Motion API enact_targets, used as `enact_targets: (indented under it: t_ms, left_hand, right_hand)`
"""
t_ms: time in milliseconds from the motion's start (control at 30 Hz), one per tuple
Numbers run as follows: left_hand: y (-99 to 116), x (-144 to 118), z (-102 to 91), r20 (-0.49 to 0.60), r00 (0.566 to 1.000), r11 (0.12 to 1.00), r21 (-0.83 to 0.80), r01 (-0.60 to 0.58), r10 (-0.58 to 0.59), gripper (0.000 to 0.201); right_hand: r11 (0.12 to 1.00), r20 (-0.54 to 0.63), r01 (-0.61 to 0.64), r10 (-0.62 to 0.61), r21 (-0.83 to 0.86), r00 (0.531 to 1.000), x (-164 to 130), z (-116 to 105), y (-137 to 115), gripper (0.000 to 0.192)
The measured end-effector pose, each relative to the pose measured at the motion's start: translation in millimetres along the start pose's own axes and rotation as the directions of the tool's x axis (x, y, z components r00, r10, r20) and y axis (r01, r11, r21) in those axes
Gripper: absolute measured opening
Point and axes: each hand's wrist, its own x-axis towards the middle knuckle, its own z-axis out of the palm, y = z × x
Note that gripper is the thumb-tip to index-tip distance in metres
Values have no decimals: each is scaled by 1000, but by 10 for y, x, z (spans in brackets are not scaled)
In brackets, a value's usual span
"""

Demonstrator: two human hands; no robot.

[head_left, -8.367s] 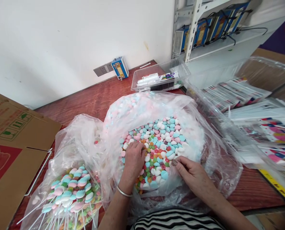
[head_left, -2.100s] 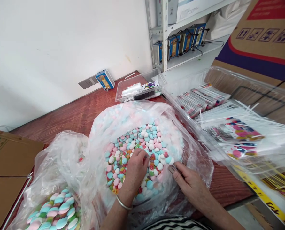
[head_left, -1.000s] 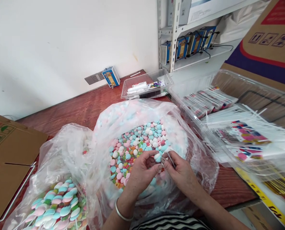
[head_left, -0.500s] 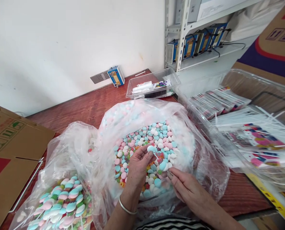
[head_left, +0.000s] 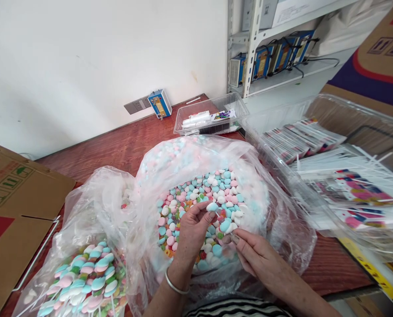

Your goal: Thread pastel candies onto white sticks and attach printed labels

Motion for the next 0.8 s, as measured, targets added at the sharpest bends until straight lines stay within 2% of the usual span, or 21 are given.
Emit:
enact_targets:
  t_ms: [133, 333, 600, 700, 800]
  left_hand:
    - [20, -6, -3, 48, 998, 991, 124, -50, 44, 27]
    - [19, -35, -2, 61, 986, 948, 271, -167, 156, 23]
    - [-47, -81, -1, 123, 938, 848, 402, -346, 325, 25]
    - [-57, -150, 18, 162, 927, 856, 358, -374, 338, 28]
    - [-62, -220, 88, 111, 964, 958, 130, -257, 244, 40]
  right_hand:
    - [1000, -26, -7, 7, 26, 1000, 27, 12, 19, 30]
    - [999, -47, -5, 7, 33, 999, 60, 23, 80, 29]
    - [998, -59, 55, -57, -42, 997, 162, 55, -6, 29]
    - [979, -128, 139, -158, -151, 979, 217, 57, -15, 30]
    - [933, -161, 199, -256, -300, 953, 234, 42, -1, 31]
